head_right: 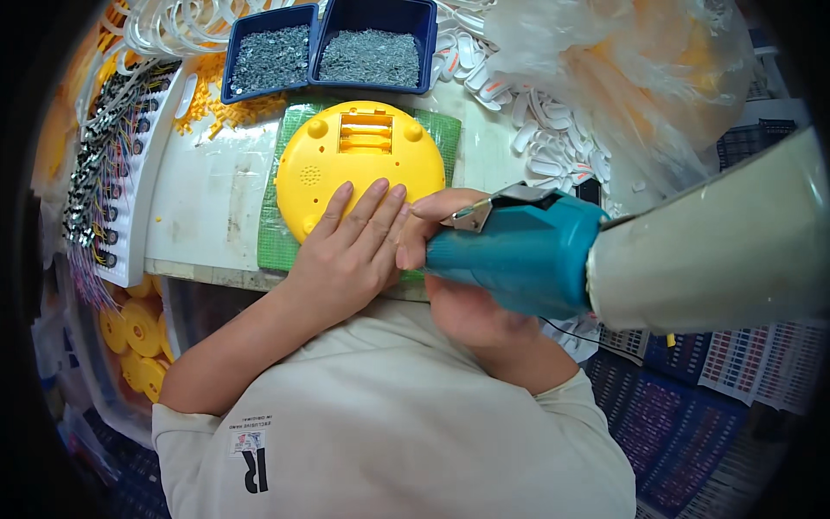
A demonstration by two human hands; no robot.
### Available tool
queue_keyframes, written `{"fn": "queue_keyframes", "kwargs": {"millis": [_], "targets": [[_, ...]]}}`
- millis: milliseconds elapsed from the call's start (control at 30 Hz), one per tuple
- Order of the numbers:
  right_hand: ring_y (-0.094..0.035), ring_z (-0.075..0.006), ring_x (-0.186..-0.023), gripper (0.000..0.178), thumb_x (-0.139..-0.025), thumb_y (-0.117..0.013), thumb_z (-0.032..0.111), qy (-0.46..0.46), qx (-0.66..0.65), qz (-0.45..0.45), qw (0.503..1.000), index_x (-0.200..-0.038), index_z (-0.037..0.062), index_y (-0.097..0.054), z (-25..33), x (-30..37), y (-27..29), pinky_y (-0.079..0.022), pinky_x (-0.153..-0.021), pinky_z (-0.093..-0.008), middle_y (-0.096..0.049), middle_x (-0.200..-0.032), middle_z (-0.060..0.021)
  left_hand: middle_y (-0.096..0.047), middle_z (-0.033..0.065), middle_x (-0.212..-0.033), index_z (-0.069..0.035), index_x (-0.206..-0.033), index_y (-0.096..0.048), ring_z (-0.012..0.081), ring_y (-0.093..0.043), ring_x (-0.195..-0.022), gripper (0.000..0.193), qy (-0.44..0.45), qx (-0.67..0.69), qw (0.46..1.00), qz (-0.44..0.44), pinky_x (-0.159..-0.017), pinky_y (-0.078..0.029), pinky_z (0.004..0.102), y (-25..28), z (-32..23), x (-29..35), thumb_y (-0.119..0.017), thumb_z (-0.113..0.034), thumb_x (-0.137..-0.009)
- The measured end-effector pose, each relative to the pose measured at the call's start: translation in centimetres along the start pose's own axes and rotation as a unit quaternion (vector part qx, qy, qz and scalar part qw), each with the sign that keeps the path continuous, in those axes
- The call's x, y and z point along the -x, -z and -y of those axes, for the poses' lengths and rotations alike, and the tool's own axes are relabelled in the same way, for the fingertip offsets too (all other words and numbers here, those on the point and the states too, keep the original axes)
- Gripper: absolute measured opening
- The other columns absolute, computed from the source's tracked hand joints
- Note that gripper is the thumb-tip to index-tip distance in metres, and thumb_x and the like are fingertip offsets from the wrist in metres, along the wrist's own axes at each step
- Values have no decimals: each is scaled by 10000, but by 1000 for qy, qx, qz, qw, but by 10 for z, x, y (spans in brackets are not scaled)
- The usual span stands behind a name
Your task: Assembling electronic or toy components into a yellow circular plastic housing using a glue gun and heat gun.
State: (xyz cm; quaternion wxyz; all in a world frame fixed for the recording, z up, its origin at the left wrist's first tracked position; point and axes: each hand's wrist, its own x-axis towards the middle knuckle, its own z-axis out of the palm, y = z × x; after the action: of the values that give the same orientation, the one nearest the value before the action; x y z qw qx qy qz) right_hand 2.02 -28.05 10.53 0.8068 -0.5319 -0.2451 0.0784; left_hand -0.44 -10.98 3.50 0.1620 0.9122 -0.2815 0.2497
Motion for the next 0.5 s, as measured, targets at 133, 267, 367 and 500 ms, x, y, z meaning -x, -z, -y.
{"fn": "queue_keyframes", "kwargs": {"millis": [133, 267, 367, 500], "targets": [[-589, -248, -821, 882, -875, -572, 762, 7, -7, -5, 1000, -1315, -3, -545, -1, 1, 0, -459, -820, -404, -615, -869, -129, -680, 205, -1359, 19, -1250, -715, 351, -618, -1329, 403, -3, 0, 1000, 1, -1147, -416, 562, 1, 0, 0, -583, -208, -945], [-597, -228, -782, 932, -888, -532, 772, -37, 31, -36, 998, -1410, 0, -524, 8, 1, -4, -476, -792, -400, -629, -841, -92, -613, 157, -1471, -22, -1362, -646, 311, -557, -1403, 570, -1, -4, 998, 68, -1192, -384, 523, 12, 9, 2, -716, -343, -896], [-596, -208, -732, 946, -896, -500, 779, 10, 21, 20, 1000, -1468, 25, -506, 19, -18, -1, -485, -771, -394, -635, -824, -60, -619, 111, -1472, -36, -1381, -627, 280, -564, -1395, 633, -17, 197, 969, 146, -1180, -412, 487, 58, 49, -7, -762, -360, -854], [-601, -207, -702, 855, -914, -508, 699, 55, 8, 99, 993, -1457, 39, -517, 11, -30, -12, -500, -755, -393, -642, -816, -56, -618, 51, -1482, -94, -1377, -638, 249, -562, -1401, 673, -41, 102, 984, 144, -1167, -438, 458, 67, 94, 18, -793, -396, -796]]}}
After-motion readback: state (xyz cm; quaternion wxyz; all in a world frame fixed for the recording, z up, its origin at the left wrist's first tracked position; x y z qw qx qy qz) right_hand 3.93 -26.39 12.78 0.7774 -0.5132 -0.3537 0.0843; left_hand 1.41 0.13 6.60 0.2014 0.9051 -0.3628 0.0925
